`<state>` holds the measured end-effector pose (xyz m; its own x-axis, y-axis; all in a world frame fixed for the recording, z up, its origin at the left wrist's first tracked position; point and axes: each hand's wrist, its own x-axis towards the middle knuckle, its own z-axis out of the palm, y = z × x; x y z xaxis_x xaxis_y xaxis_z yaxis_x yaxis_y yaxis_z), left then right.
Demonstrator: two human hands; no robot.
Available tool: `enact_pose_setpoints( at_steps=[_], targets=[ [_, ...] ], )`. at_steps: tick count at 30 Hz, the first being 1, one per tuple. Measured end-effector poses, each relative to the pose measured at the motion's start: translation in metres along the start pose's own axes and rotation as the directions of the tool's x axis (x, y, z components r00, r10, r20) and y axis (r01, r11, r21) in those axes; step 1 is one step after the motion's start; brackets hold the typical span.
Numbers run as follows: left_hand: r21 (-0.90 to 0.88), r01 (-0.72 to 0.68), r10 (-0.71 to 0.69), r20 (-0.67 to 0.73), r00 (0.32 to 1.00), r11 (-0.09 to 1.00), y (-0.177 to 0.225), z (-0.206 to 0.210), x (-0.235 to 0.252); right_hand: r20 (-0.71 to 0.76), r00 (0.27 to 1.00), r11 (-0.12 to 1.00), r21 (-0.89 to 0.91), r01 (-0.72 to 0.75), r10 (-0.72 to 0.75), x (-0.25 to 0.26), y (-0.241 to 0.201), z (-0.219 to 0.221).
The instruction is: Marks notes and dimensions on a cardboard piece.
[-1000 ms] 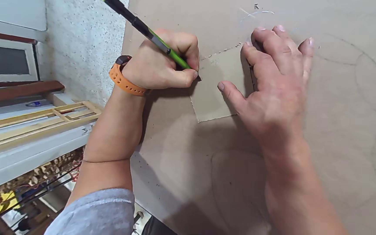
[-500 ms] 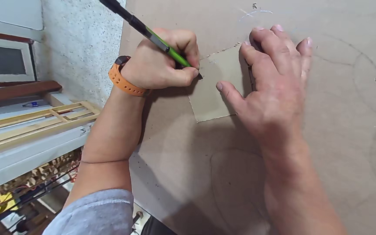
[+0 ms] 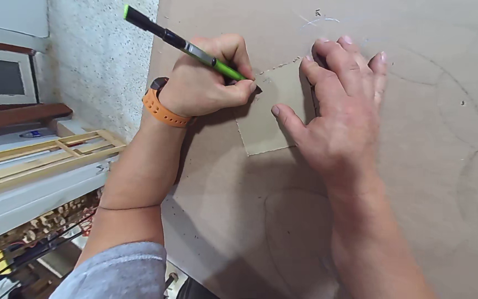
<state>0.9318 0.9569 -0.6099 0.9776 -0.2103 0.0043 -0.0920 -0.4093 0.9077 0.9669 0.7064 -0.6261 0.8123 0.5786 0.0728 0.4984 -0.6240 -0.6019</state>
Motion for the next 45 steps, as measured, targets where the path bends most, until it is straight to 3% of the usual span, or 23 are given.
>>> enact_pose_setpoints(
  at_steps=[8,12,22,34,40,45],
  targets=[
    [-0.029,0.013,-0.011,0.057,0.998,0.999,0.001,-0.001,0.000,0.001,1.000,1.000,0.010,-0.004,0.004,-0.001,-0.001,0.000],
    [-0.005,0.031,-0.031,-0.027,0.999,1.000,0.002,0.002,0.000,0.002,1.000,1.000,0.000,0.000,0.000,-0.001,0.000,0.000],
    [-0.012,0.029,-0.029,0.039,0.999,1.000,0.003,0.001,0.001,-0.002,1.000,1.000,-0.018,0.000,0.000,-0.001,0.000,0.001],
    [0.095,0.077,-0.074,-0.042,0.996,0.993,0.008,0.008,-0.001,-0.043,0.999,0.999,-0.026,-0.025,0.023,-0.003,-0.001,0.005],
    [-0.127,0.108,-0.119,-0.080,0.990,0.986,0.002,0.002,-0.006,-0.023,1.000,1.000,0.028,0.008,-0.008,-0.002,0.006,0.000],
    [-0.144,0.137,-0.156,-0.134,0.979,0.980,0.003,0.001,-0.011,0.093,0.992,0.991,0.113,0.074,-0.085,0.000,0.021,-0.014]
  ],
)
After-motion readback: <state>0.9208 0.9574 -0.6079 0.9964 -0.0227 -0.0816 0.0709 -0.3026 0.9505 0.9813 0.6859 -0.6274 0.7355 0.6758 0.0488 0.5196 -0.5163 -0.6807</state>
